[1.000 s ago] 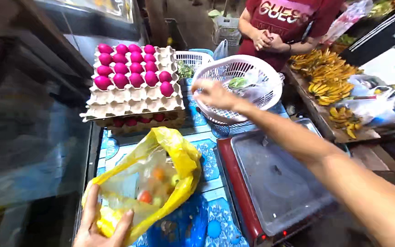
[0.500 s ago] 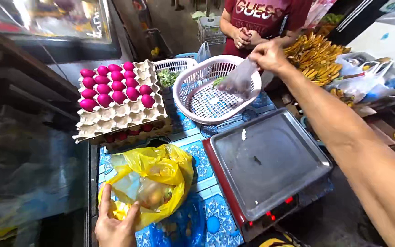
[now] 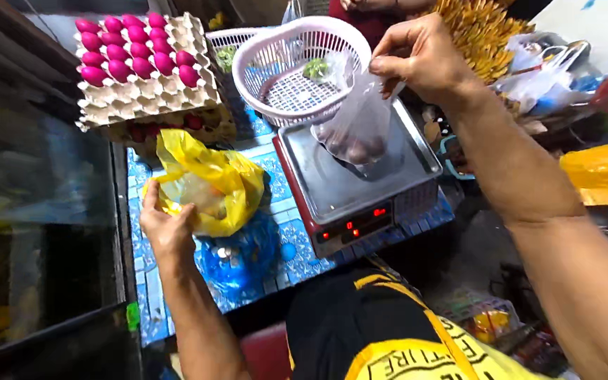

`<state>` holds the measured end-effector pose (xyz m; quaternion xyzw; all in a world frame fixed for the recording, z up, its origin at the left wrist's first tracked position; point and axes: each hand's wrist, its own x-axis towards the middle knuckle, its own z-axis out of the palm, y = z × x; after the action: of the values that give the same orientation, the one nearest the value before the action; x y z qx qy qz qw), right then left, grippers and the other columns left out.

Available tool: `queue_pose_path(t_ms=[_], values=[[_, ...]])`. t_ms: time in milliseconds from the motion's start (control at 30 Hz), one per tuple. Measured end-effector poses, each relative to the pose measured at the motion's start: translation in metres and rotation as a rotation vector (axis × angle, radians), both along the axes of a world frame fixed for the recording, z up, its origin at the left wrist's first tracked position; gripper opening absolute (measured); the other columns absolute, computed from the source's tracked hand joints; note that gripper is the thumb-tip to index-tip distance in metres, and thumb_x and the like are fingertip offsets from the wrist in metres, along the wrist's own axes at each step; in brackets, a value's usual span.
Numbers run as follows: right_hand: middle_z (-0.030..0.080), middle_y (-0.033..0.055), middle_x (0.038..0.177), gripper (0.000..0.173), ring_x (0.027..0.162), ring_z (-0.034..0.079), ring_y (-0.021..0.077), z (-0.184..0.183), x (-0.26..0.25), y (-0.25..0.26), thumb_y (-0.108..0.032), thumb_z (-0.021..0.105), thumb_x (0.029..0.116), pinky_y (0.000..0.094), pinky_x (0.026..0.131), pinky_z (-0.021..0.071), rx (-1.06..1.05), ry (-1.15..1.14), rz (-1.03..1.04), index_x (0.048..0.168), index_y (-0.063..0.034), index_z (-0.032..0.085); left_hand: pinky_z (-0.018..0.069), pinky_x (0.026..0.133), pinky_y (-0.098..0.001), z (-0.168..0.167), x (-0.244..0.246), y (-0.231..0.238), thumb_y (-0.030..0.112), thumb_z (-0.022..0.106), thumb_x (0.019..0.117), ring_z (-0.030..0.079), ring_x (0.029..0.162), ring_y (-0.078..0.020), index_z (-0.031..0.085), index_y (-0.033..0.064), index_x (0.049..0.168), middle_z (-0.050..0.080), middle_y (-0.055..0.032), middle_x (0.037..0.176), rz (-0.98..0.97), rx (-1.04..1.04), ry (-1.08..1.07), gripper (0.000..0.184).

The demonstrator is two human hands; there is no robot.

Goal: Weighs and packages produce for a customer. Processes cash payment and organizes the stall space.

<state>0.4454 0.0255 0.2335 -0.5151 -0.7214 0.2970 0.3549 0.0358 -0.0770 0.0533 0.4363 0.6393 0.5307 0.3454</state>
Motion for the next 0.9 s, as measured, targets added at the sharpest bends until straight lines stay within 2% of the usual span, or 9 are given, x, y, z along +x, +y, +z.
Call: queue_pose_path(t_ms=[100, 167, 233, 300, 433, 533, 667, 733, 900], values=[[0.067, 0.0084, 0.113, 0.022, 0.08, 0.07, 0.0092, -0.029, 0.034, -0.046, -0.016, 0.06, 0.1004, 0.028, 0.071, 0.0628, 0.258, -0.19, -0.067, 0.117, -0.0036, 0.07, 0.0551, 0.094, -0.0339, -0.02, 0.001, -0.008, -0.007, 0.072, 0.0656, 0.061, 0.116, -0.013, 0.043, 0.0031, 0.149, 0.055, -0.0151, 0.141, -0.046, 0.052, 0.073, 0.089], [0.062, 0.0189, 0.131, 0.035, 0.105, 0.067, 0.0193, -0.059, 0.071, -0.095, -0.021, 0.06, 0.1023, 0.0332, 0.09, 0.0565, 0.531, -0.378, -0.258, 0.13, -0.0022, 0.066, 0.0542, 0.094, -0.0328, -0.025, 0.011, -0.016, -0.001, 0.073, 0.0635, 0.06, 0.116, -0.0114, 0.047, 0.0025, 0.145, 0.056, -0.0139, 0.138, -0.032, 0.069, 0.107, 0.086], [0.067, 0.0233, 0.117, 0.028, 0.107, 0.067, 0.0277, -0.114, 0.108, -0.151, -0.014, 0.056, 0.1035, 0.0391, 0.094, 0.0548, 0.66, -0.406, -0.456, 0.119, 0.0049, 0.069, 0.0539, 0.096, -0.035, -0.023, 0.03, -0.027, -0.005, 0.071, 0.0646, 0.059, 0.119, -0.0144, 0.047, 0.0015, 0.145, 0.055, -0.0165, 0.14, 0.037, 0.039, 0.112, 0.084], [0.068, 0.0249, 0.113, 0.027, 0.105, 0.068, 0.033, -0.175, 0.133, -0.198, -0.011, 0.053, 0.1037, 0.0433, 0.092, 0.0567, 0.521, -0.46, -0.563, 0.117, 0.0062, 0.07, 0.0537, 0.096, -0.0365, -0.024, 0.048, -0.033, -0.009, 0.067, 0.0653, 0.059, 0.121, -0.0176, 0.046, -0.0007, 0.145, 0.053, -0.0195, 0.142, 0.109, 0.001, 0.113, 0.083], [0.055, 0.0343, 0.138, 0.036, 0.124, 0.06, 0.0459, -0.239, 0.149, -0.234, 0.007, 0.048, 0.0967, 0.0503, 0.103, 0.0526, 0.293, -0.434, -0.501, 0.128, 0.0072, 0.067, 0.0523, 0.101, -0.0416, -0.037, 0.066, -0.031, -0.012, 0.067, 0.0669, 0.056, 0.127, -0.0228, 0.046, 0.0006, 0.146, 0.05, -0.0212, 0.146, 0.183, -0.068, 0.156, 0.083], [0.054, 0.0334, 0.139, 0.041, 0.122, 0.062, 0.0438, -0.262, 0.152, -0.228, 0.013, 0.05, 0.0925, 0.0483, 0.1, 0.0552, 0.354, -0.409, -0.446, 0.13, 0.008, 0.065, 0.0509, 0.103, -0.0432, -0.039, 0.076, -0.03, -0.01, 0.067, 0.0668, 0.056, 0.129, -0.0238, 0.045, 0.0019, 0.147, 0.051, -0.0209, 0.146, 0.208, -0.104, 0.203, 0.084], [0.06, 0.027, 0.135, 0.044, 0.115, 0.066, 0.0417, -0.271, 0.153, -0.221, 0.011, 0.057, 0.0893, 0.049, 0.088, 0.0589, 0.463, -0.55, -0.491, 0.13, -0.0002, 0.068, 0.0535, 0.098, -0.045, -0.037, 0.082, -0.032, -0.008, 0.067, 0.0674, 0.059, 0.125, -0.0237, 0.048, 0.0041, 0.145, 0.055, -0.0192, 0.142, 0.234, -0.137, 0.221, 0.081], [0.059, 0.0261, 0.137, 0.043, 0.119, 0.062, 0.0424, -0.265, 0.151, -0.229, 0.007, 0.058, 0.0894, 0.0501, 0.093, 0.0561, 0.458, -0.574, -0.487, 0.129, -0.0056, 0.071, 0.0532, 0.098, -0.0457, -0.037, 0.085, -0.033, -0.008, 0.067, 0.0663, 0.058, 0.125, -0.0238, 0.05, 0.0045, 0.144, 0.055, -0.0189, 0.142, 0.239, -0.148, 0.232, 0.081], [0.068, 0.0234, 0.112, 0.04, 0.099, 0.066, 0.0407, -0.284, 0.132, -0.245, 0.003, 0.059, 0.0898, 0.0515, 0.082, 0.0528, 0.593, -0.581, -0.353, 0.123, -0.0126, 0.075, 0.0506, 0.102, -0.0511, -0.039, 0.083, -0.033, -0.008, 0.067, 0.0669, 0.055, 0.13, -0.0293, 0.048, 0.0026, 0.145, 0.052, -0.0228, 0.145, 0.257, -0.156, 0.254, 0.081]])
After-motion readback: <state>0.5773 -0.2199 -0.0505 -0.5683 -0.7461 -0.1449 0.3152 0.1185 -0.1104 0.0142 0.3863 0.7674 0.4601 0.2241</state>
